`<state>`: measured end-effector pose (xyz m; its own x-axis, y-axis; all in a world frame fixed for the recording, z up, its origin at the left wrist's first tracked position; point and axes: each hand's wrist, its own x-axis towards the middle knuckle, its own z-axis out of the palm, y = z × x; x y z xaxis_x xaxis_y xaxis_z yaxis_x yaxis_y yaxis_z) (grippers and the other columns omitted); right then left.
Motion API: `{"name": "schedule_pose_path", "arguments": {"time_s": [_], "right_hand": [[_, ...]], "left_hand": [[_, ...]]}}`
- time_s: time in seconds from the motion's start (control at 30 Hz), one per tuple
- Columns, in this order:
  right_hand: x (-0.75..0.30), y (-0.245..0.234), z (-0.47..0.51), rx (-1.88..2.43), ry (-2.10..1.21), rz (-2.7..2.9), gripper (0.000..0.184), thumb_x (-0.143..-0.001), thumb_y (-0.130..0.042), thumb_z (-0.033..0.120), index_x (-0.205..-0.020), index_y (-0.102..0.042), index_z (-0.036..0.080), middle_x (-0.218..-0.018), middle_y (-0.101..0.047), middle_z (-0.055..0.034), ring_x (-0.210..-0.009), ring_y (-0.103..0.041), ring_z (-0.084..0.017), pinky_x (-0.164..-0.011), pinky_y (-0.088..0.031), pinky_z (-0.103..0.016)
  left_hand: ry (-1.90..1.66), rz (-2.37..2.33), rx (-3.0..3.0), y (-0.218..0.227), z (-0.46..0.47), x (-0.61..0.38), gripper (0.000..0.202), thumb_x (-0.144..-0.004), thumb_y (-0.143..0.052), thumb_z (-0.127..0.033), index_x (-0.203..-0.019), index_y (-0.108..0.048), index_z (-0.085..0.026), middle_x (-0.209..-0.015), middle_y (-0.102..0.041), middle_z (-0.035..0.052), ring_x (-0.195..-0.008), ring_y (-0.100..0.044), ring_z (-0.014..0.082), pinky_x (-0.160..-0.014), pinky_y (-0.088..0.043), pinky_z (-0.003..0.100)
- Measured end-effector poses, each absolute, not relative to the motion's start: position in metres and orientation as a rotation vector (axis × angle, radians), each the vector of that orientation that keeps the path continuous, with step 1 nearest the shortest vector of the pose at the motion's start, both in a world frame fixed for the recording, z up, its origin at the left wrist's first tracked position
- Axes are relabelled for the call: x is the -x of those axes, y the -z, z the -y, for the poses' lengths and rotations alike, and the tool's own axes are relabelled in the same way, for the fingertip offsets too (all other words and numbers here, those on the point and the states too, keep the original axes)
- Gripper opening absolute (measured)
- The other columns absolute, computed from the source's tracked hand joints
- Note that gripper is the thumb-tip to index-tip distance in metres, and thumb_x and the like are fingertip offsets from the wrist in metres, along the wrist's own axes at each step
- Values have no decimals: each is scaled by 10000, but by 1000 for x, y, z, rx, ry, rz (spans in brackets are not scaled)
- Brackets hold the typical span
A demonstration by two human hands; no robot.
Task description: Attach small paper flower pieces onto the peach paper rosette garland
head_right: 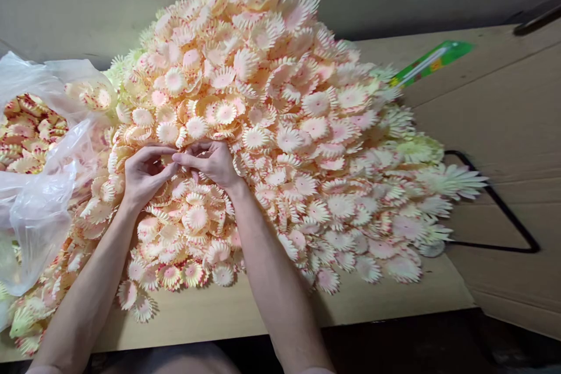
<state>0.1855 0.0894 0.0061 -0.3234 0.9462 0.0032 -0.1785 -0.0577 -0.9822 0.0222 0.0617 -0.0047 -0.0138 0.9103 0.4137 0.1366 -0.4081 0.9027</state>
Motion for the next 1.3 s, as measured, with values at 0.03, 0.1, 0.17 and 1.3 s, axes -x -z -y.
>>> {"name": "schedule_pose_path", "arguments": {"time_s": [0.03,0.1,0.17,1.3], "right_hand": [[-186,-6,-90,898,-1564,1270,300,-612,-841,357,-566,-625,154,-473,-586,34,-352,-489,-68,-364,-371,-202],[-187,-7,-90,891,-1588,1208,300,-589,-853,354,-591,-625,160,-501,-621,29,-362,-531,-83,-379,-416,-206],[-187,-6,-91,904,-1619,1146,322,-552,-871,354,-613,-618,163,-521,-643,26,-377,-563,-100,-388,-446,-212],[-191,-6,-94,785,-1635,1095,339,-627,-799,265,-650,-467,199,-474,-435,101,-372,-388,-43,-388,-299,-197]], "left_hand": [[-1466,-1069,-1569,3,-61,-22,267,-710,-785,-224,-968,-733,-177,-939,-722,63,-830,-667,121,-729,-537,219],[-1426,-975,-1503,-1,-60,-21,324,-718,-781,-218,-1035,-718,-191,-1040,-724,78,-920,-683,141,-775,-557,230],[-1381,-874,-1451,-3,-58,-19,330,-738,-765,-213,-1064,-713,-203,-1168,-703,95,-1044,-675,178,-817,-572,250],[-1526,-985,-1343,6,-65,-22,481,-596,-877,-285,-1042,-703,-239,-1016,-736,33,-869,-708,146,-758,-610,263]]}}
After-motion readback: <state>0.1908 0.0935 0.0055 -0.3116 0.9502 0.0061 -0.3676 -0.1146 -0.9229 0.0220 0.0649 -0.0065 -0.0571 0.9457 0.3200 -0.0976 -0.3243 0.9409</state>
